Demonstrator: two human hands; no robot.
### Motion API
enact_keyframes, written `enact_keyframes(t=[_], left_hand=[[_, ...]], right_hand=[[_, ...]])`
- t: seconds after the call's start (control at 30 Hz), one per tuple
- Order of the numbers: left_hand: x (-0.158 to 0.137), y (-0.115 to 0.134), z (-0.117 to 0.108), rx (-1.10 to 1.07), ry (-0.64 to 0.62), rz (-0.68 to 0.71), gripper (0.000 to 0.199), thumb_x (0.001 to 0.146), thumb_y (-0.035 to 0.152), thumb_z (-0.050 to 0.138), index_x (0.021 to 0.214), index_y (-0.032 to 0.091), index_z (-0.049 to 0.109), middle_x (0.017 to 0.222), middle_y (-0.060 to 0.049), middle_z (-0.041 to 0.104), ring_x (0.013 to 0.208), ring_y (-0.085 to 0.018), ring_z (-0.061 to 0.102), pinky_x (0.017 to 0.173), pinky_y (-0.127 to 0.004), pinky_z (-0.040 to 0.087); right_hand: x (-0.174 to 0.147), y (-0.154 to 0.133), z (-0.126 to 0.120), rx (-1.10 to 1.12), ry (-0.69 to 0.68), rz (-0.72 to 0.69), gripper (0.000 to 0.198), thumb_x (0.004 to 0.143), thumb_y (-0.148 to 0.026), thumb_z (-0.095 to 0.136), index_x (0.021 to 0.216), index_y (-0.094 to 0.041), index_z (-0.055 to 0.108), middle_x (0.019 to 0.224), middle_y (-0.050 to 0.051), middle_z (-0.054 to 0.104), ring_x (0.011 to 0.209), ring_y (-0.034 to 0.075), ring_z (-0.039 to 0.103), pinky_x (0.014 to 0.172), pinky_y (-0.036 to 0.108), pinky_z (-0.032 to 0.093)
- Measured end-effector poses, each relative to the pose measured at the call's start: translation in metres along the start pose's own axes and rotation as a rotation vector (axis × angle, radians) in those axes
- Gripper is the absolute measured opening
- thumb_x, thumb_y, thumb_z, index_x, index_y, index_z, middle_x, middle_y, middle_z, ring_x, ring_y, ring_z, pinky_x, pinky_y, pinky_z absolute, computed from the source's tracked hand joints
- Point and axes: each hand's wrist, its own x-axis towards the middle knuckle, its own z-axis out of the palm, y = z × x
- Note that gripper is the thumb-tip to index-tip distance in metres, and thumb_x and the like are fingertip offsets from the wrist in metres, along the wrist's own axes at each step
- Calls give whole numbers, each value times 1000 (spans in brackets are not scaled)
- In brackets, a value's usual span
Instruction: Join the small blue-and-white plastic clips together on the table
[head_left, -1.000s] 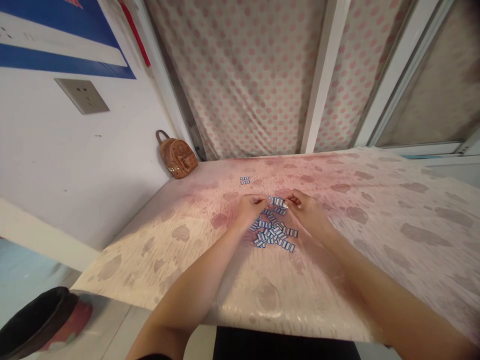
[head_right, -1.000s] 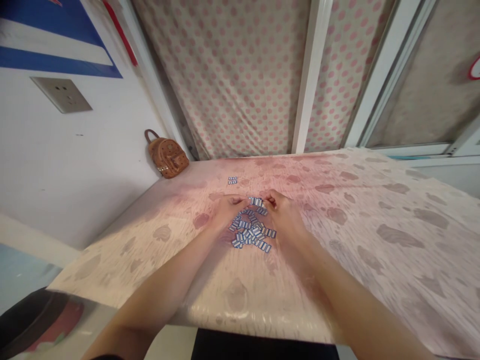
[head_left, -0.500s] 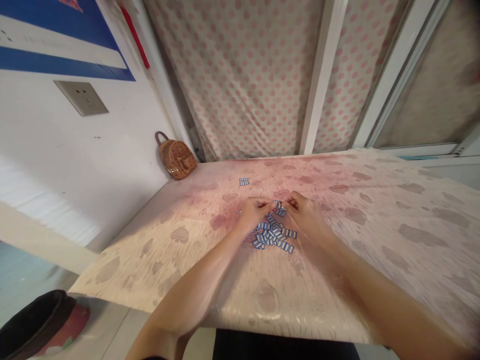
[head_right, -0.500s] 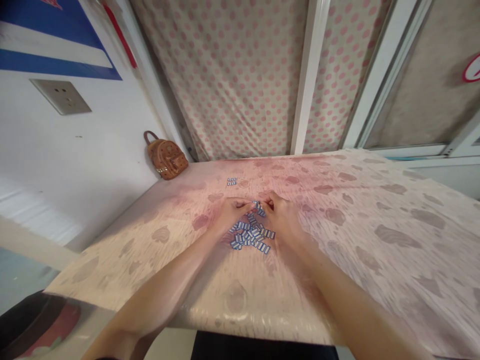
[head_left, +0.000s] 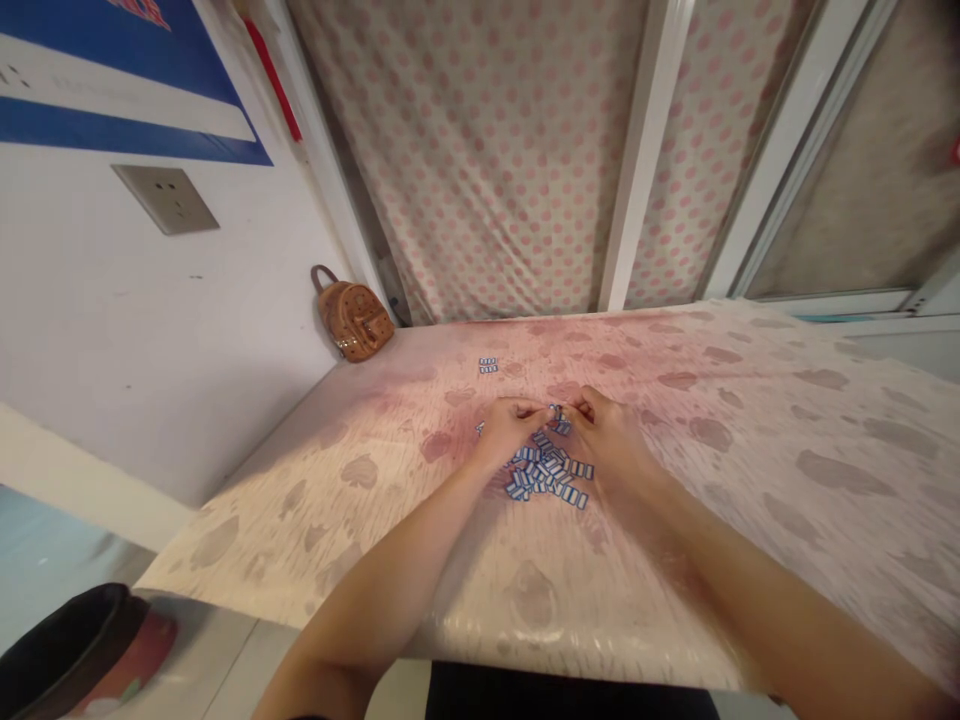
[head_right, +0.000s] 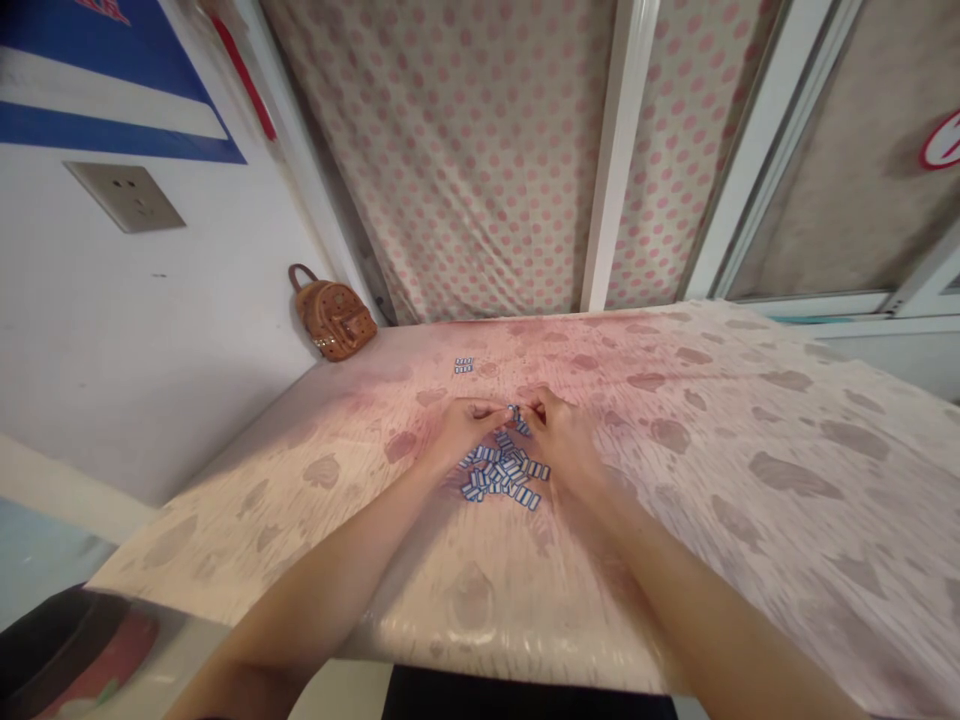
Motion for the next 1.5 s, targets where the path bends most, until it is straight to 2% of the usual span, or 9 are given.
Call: enact_keyframes(t=[0.13,0.27,0.33,0.57,0.77,0.93,1.13,1.37,1.5], left_hand=[[0,3,0,-18,8,-17,34,76,43,73,84,11,79,75,-7,75,62,-15,63,56,-22,46],[1,7,-4,-44,50,-47,30,76,40,73,81,12,79,75,-7,75,63,-14,63,55,-22,45],[2,9,-7,-58,57,-64,27,76,39,73,80,12,78,74,-7,75,63,-14,63,59,-23,47],[0,12,-8,-135,26,-90,31,73,43,76,79,13,78,75,-7,76,65,-13,64,65,-23,48],[0,16,-12,-78,109,-94,29,75,41,75,80,12,79,75,-8,76,64,-14,64,64,-24,48],[4,16,-19,-57,220,-121,22,76,34,75,77,13,78,74,-7,75,66,-15,65,64,-24,50],[4,17,-20,-73,235,-96,20,77,32,73,75,12,77,74,-8,75,63,-13,64,62,-23,50],[4,14,-22,-64,221,-96,18,79,28,70,76,11,76,74,-8,75,64,-14,65,63,-24,49],[5,10,-23,-22,217,-101,19,79,30,71,77,12,76,74,-8,75,64,-15,66,64,-25,49]], right_hand=[[1,-1,-1,36,-10,18,12,84,-33,54,82,-22,56,63,-2,58,57,15,55,55,26,37],[2,-6,-7,45,-90,-69,37,81,-31,60,118,-22,58,78,-1,60,62,16,55,55,27,39],[2,-9,-10,14,-115,-136,40,82,-28,59,122,-24,59,89,2,61,67,16,55,57,27,41],[1,-12,-11,-75,-101,-205,24,86,-25,56,107,-23,67,90,4,60,69,16,55,63,27,43],[3,4,-6,-46,-67,-100,27,87,-25,55,112,-21,62,83,2,63,70,17,58,65,27,44],[3,23,1,-274,-134,-12,7,86,-20,56,81,-19,61,84,5,64,73,17,60,67,27,41],[2,20,12,-553,-157,24,17,83,-34,66,77,-19,61,84,8,64,79,21,62,71,30,41],[3,28,15,-428,-141,1,10,79,-23,63,75,-21,54,77,2,62,70,17,57,65,27,37],[4,34,18,-230,-162,7,4,80,-18,54,80,-21,53,71,-1,61,65,15,57,61,26,37]])
